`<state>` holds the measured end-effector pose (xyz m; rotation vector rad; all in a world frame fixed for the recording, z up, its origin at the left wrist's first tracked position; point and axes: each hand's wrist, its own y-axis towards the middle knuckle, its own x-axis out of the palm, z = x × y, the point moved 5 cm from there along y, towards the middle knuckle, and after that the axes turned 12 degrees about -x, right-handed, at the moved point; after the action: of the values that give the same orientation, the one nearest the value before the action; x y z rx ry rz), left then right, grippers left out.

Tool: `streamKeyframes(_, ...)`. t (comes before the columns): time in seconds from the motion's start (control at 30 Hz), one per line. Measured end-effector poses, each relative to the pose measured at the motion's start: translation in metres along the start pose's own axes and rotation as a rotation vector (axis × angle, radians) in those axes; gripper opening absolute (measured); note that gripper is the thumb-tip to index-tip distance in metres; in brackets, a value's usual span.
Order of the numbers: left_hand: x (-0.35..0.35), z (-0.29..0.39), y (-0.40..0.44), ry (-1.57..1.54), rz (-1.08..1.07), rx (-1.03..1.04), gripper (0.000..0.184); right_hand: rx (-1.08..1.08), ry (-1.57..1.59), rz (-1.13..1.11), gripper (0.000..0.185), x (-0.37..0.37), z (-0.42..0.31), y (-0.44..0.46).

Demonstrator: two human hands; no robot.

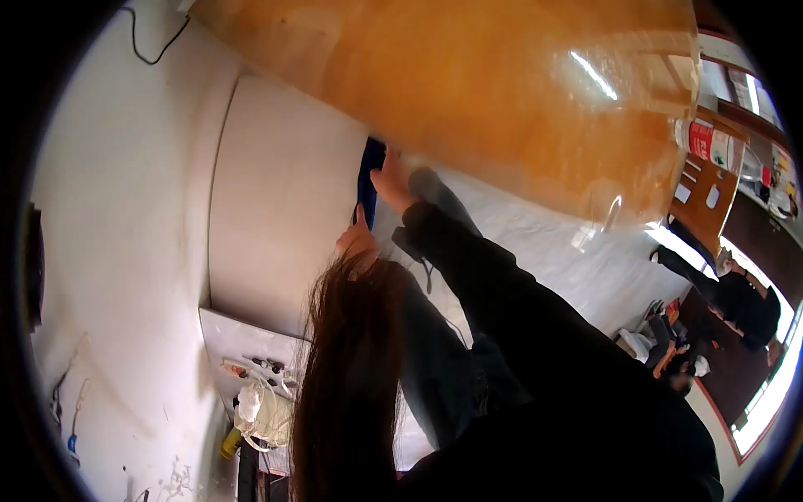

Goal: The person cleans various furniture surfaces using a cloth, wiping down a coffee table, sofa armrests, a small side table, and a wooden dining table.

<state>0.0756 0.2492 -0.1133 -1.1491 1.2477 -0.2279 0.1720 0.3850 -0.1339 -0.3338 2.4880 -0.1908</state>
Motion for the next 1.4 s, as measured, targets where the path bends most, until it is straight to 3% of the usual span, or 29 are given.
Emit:
streamKeyframes(0.07,0.017,-0.018,-0.013,-0.006,-0.023,0.000,0.066,0.027,0.110,0.058,0.078,0.011,-0.014,-0.020)
streamKeyframes(0.13,0.057,-0.051,-0.024,-0.029,0.049,-0.468,0.068,0.198,0.157,0.041,0.083,0.032,-0.017,-0.051)
streamKeyframes(0.17,0.104,-0.062,-0.020,-0.036,0.059,-0.479,0.068,0.185,0.164,0.036,0.083,0.042,-0.023,-0.067)
streamKeyframes(0.23,0.183,-0.105,-0.024,0.008,0.402,-0.664,0.060,0.217,0.120,-0.033,0.079,0.067,-0.025,-0.113)
streamKeyframes(0.27,0.168,-0.145,-0.046,-0.109,0.285,-0.596,0.043,0.061,0.101,-0.178,0.076,0.093,-0.033,-0.150)
streamKeyframes(0.3,0.147,-0.164,-0.079,-0.214,0.151,-0.496,0.066,-0.073,0.056,-0.307,0.073,0.098,-0.024,-0.187)
streamKeyframes(0.33,0.091,-0.182,-0.119,-0.317,0.080,-0.310,0.052,-0.188,-0.020,-0.450,0.066,0.097,-0.038,-0.209)
streamKeyframes(0.37,0.043,-0.198,-0.158,-0.412,0.014,-0.115,0.040,-0.096,0.071,-0.626,0.056,0.076,-0.083,-0.226)
streamKeyframes(0.4,0.033,-0.214,-0.180,-0.393,0.009,-0.089,0.034,-0.110,0.165,-0.849,0.065,0.067,-0.107,-0.243)
streamKeyframes(0.43,0.026,-0.229,-0.198,-0.372,0.012,-0.059,0.032,-0.175,0.297,-0.867,0.063,0.064,-0.111,-0.264)
streamKeyframes(0.47,0.028,-0.245,-0.210,-0.353,-0.013,-0.063,0.032,-0.342,0.101,-0.882,0.060,0.062,-0.116,-0.279)
streamKeyframes(0.5,0.031,-0.259,-0.220,-0.359,-0.003,-0.045,0.032,-0.347,0.081,-0.867,0.041,0.050,-0.130,-0.292)
streamKeyframes(0.57,0.003,-0.269,-0.262,-0.469,0.078,0.092,0.033,-0.380,0.046,-0.886,0.047,0.015,-0.162,-0.305)
streamKeyframes(0.67,0.032,-0.278,-0.268,-0.467,0.114,0.123,0.034,-0.371,-0.041,-0.774,0.057,-0.054,-0.211,-0.314)
streamKeyframes(0.7,0.022,-0.270,-0.285,-0.514,0.220,0.267,0.035,-0.328,-0.089,-0.747,0.069,-0.073,-0.219,-0.315)
streamKeyframes(0.73,0.008,-0.258,-0.300,-0.503,0.228,0.286,0.035,-0.278,-0.130,-0.717,0.082,-0.092,-0.223,-0.313)
streamKeyframes(0.9,-0.048,-0.194,-0.390,-0.393,0.273,0.393,0.038,-0.476,-0.140,-0.350,0.093,-0.195,-0.213,-0.315)
streamKeyframes(0.97,-0.060,-0.161,-0.415,-0.344,0.260,0.361,0.042,-0.504,0.031,-0.292,0.075,-0.267,-0.234,-0.315)
streamKeyframes(1.0,-0.068,-0.140,-0.431,-0.315,0.270,0.390,0.042,-0.498,0.037,-0.252,0.075,-0.296,-0.224,-0.314)
streamKeyframes(1.1,-0.068,-0.074,-0.475,-0.306,0.300,0.531,0.045,-0.493,-0.166,-0.371,0.060,-0.367,-0.175,-0.337)
streamKeyframes(1.23,-0.042,0.043,-0.520,0.027,0.386,0.783,0.045,-0.348,-0.233,-0.105,0.044,-0.507,-0.097,-0.421)
streamKeyframes(1.3,-0.029,0.102,-0.558,0.054,0.385,1.079,0.047,-0.198,-0.095,0.024,0.041,-0.562,-0.047,-0.475)
streamKeyframes(1.33,-0.026,0.130,-0.578,0.077,0.291,1.101,0.048,-0.175,-0.096,0.048,0.041,-0.581,-0.027,-0.504)
streamKeyframes(1.4,-0.003,0.180,-0.588,0.126,0.244,1.217,0.048,-0.019,-0.032,0.321,0.040,-0.621,0.009,-0.562)
